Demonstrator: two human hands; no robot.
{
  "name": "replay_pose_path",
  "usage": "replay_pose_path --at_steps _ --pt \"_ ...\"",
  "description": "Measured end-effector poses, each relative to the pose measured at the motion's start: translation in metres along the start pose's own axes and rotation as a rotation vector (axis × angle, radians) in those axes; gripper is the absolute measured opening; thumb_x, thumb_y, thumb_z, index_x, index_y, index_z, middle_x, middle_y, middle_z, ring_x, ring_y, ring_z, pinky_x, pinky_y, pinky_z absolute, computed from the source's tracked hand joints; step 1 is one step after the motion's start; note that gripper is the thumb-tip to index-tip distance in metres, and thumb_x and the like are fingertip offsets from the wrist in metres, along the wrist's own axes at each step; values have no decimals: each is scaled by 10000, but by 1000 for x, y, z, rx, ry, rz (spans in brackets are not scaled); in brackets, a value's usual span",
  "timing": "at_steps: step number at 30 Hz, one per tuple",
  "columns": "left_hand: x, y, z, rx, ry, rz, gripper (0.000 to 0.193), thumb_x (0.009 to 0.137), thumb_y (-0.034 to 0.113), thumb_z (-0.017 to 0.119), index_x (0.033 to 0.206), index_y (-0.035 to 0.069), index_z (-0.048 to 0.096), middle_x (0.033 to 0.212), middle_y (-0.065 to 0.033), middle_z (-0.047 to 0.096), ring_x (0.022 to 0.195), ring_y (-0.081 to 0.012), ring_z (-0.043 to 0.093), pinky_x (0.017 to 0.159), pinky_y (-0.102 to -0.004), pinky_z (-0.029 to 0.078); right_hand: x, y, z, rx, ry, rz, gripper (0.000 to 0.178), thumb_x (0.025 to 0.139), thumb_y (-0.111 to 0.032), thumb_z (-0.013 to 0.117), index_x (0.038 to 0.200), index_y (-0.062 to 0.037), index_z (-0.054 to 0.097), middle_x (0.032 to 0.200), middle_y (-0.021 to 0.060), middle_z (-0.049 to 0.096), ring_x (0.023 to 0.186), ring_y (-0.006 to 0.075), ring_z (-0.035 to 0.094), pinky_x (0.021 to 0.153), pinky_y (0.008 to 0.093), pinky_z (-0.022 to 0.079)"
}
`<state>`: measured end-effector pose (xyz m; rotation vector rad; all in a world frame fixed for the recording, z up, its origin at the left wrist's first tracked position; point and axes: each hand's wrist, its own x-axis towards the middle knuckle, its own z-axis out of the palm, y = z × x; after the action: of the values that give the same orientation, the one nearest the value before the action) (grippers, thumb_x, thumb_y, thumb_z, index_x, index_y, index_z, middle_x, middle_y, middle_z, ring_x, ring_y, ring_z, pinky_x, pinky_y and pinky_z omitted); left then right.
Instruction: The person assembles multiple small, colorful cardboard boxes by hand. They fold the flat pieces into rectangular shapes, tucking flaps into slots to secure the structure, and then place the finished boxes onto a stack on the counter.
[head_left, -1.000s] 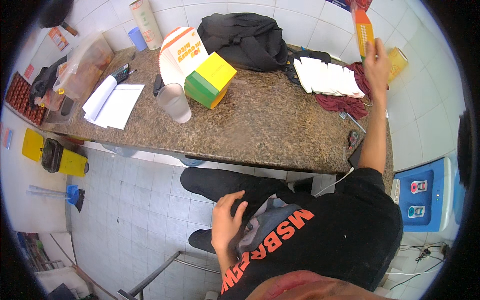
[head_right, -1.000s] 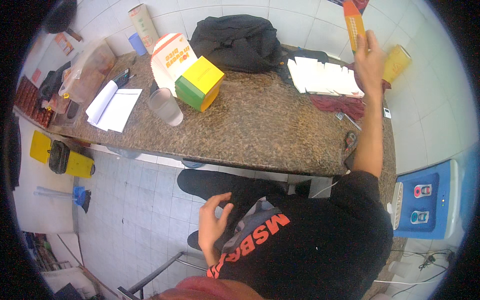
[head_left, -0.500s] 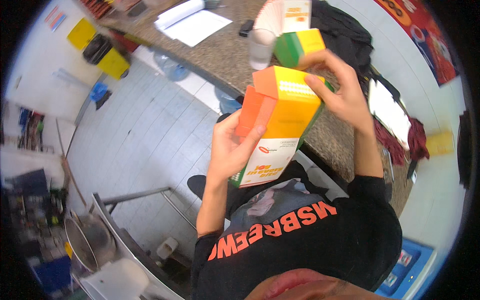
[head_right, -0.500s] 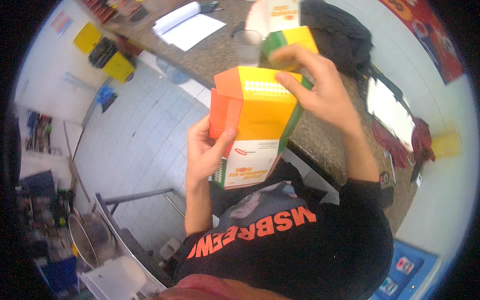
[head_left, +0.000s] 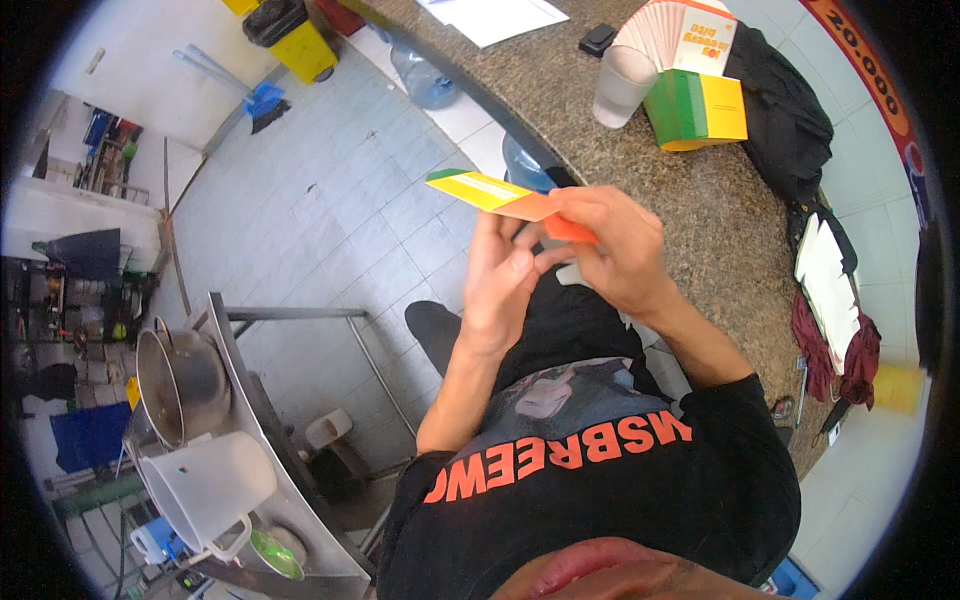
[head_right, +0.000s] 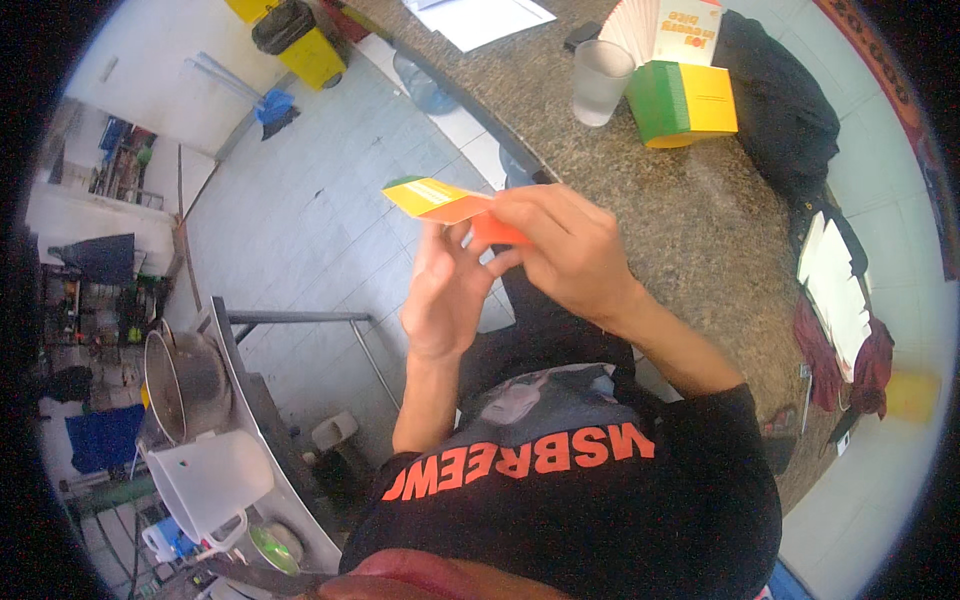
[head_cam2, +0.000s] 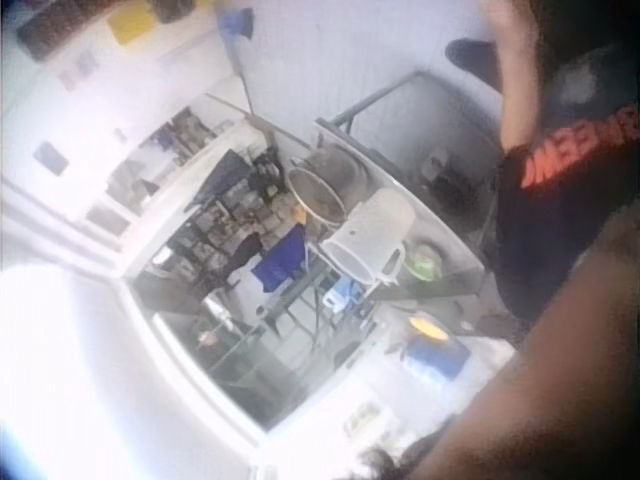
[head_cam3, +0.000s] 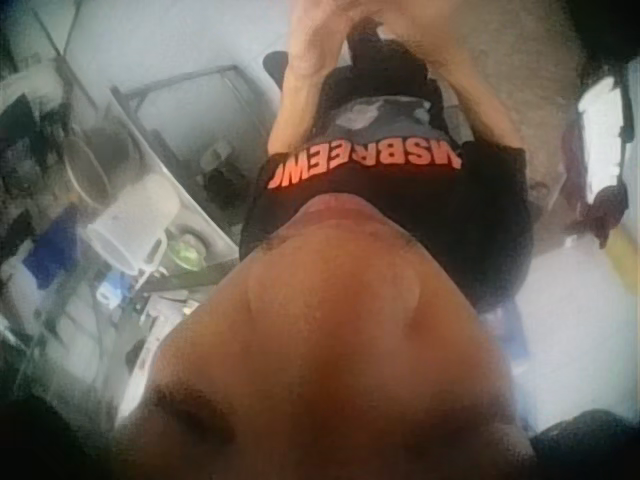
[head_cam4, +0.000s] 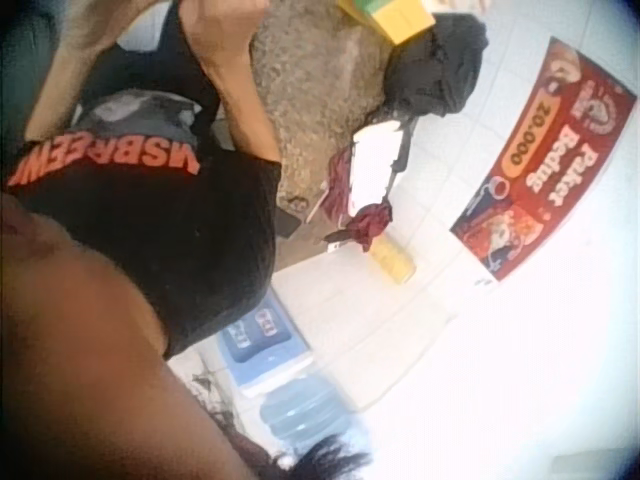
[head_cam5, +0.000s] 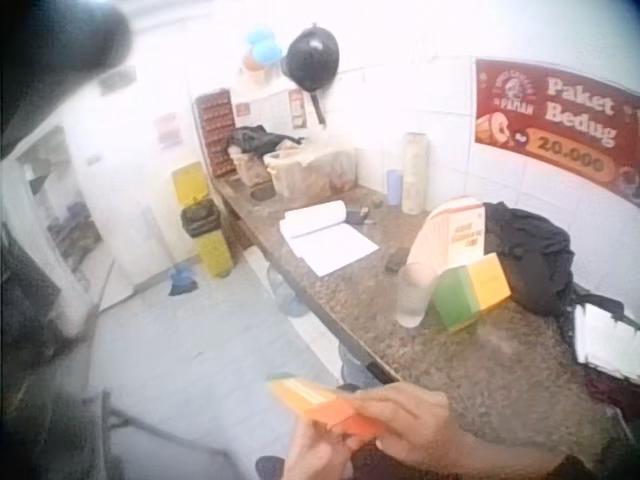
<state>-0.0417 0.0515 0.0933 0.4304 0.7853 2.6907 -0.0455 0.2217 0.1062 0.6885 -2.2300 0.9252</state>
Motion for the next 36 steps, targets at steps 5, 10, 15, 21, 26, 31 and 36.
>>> replay_pose_path --at_steps 5,10,15,21,26,31,36 --pt "12 4 13 320 328 174 379 951 66 715 1258 18 498 1216 -123 637 1096 -157 628 927 -301 516 -6 5 11 -45 45 -156 328 690 21 721 1007 -50 669 1103 126 696 961 344 692 778 419 583" --pt "10 -3 -1 495 426 376 101 976 2 666 1067 -43 659 1029 -120 738 924 -131 690 851 -271 544 5 13 7 5 130 -122 319 687 73 741 972 -37 648 1077 140 701 933 337 692 762 397 575" --pt "2 -36 -7 905 464 689 177 1002 -3 621 1143 -88 685 1080 -163 744 994 -187 706 918 -315 540 5 -14 4 234 52 109 268 798 22 768 1060 -3 713 1125 160 736 892 290 727 764 359 574" --pt "0 -41 -6 1004 442 728 230 984 -72 593 1189 -106 692 1129 -192 739 1048 -202 695 952 -310 521 -4 -9 9 306 52 172 217 830 0 776 1046 13 750 1124 176 751 996 270 747 839 332 586" --pt "-7 -24 -1 759 366 530 136 922 -65 700 1054 -88 722 1068 -181 753 943 -155 694 817 -255 537 7 -4 0 377 55 103 202 820 -3 794 1017 -32 764 1095 148 742 965 244 744 825 340 593" --pt "-9 -11 2 819 323 499 123 880 -69 743 1002 -73 745 973 -160 769 870 -152 712 784 -252 543 14 -6 -8 423 17 102 186 807 -32 812 988 -54 774 1069 123 733 942 235 738 791 331 597" --pt "-8 -12 3 884 318 554 155 870 -46 778 1024 -44 764 910 -79 753 803 -98 655 726 -235 517 19 -7 -21 294 -41 48 185 795 -48 815 975 -67 778 1061 116 735 922 250 729 775 329 590"
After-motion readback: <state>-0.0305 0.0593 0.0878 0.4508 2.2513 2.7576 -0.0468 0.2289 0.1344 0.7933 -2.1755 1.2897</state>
